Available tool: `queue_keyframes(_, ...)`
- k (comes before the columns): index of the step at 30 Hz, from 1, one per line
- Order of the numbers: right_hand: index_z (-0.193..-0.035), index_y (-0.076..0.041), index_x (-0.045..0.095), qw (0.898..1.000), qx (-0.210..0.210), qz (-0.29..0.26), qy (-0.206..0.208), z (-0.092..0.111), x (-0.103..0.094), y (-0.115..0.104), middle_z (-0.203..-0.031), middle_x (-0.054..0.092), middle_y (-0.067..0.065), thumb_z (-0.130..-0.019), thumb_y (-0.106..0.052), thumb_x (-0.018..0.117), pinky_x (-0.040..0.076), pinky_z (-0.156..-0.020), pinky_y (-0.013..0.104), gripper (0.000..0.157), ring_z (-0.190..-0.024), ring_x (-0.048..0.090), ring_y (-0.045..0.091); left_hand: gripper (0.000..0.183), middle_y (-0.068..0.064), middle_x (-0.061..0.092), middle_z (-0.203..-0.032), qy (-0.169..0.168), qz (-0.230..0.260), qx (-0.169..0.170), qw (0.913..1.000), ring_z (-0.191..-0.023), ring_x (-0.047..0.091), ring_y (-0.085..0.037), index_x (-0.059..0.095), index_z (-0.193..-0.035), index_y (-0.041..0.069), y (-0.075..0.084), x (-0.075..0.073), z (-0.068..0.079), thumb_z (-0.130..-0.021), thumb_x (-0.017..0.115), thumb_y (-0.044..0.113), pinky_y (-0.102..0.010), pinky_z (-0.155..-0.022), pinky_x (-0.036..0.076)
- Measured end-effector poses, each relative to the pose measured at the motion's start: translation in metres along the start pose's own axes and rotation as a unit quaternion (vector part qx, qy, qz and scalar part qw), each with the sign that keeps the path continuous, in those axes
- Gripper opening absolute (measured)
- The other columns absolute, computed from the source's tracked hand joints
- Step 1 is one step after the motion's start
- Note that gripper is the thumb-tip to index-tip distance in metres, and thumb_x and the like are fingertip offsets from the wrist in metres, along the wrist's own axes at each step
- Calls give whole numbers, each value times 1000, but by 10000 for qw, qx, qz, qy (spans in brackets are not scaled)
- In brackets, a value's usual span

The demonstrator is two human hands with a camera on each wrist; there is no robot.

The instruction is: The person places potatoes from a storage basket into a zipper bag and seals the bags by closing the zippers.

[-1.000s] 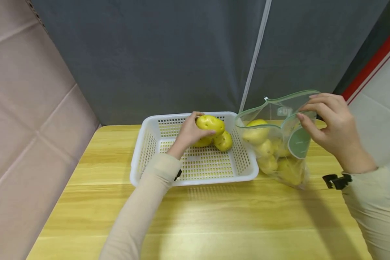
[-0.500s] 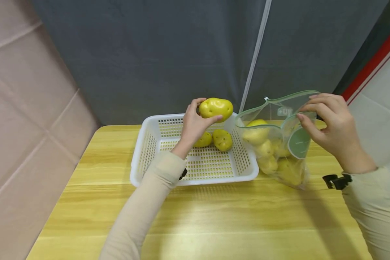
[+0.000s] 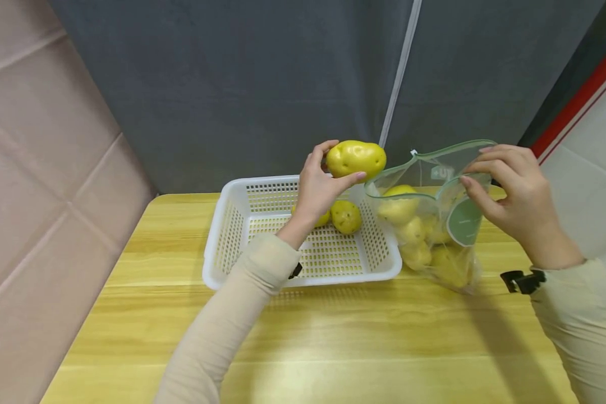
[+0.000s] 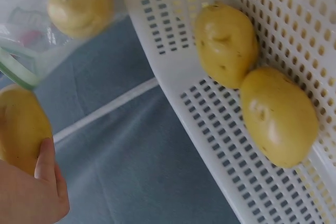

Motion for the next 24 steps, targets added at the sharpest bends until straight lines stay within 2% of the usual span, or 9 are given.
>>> queue_keyframes(8, -81, 9, 66, 10000, 8, -38, 15, 0, 0, 0, -81, 62, 26, -94, -51, 50, 37, -107, 23, 63, -96, 54, 45, 75, -4, 52, -126, -260, -22, 269, 9993, -102, 55, -17, 48, -137, 21, 18, 16, 3, -72, 84, 28, -21, -81, 51)
queue_keyframes(13, -82, 8, 66, 10000, 24, 0, -63, 0, 1, 1, -82, 62, 26, -95, -52, 50, 36, -108, 23, 63, -96, 53, 45, 76, -5, 54, -126, -437, -265, 421, 9978, -102, 56, -16, 49, -138, 24, 25, 27, 4, -71, 84, 29, -21, -80, 50)
queue_keyframes(18, -81, 9, 66, 10000, 9, -35, -47, 0, 1, 1, -82, 62, 26, -94, -51, 50, 36, -108, 22, 63, -95, 53, 45, 77, -4, 56, -129, -714, -529, 690, 9937, -108, 56, -15, 51, -137, 24, 36, 38, 4, -69, 85, 29, -21, -86, 50)
queue_keyframes(21, -81, 9, 66, 10000, -4, -61, -11, 0, 1, 0, -81, 62, 26, -94, -51, 50, 36, -107, 22, 63, -95, 53, 45, 78, -3, 56, -129, -896, -559, 730, 9917, -110, 57, -15, 50, -138, 23, 40, 44, 4, -69, 85, 29, -20, -88, 50)
queue_keyframes(24, -81, 9, 66, 10000, -4, -71, 9, 0, 1, 0, -81, 62, 26, -94, -52, 50, 36, -107, 22, 63, -95, 53, 45, 78, -4, 58, -125, -988, -570, 758, 9906, -106, 58, -15, 51, -138, 22, 41, 49, 5, -69, 86, 28, -19, -84, 50)
Point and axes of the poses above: each hand's wrist, its own z-axis away from the middle knuckle, its own x-axis out of the palm, y = z × x, the point moved 8 cm from there along -z, towards the middle knuckle
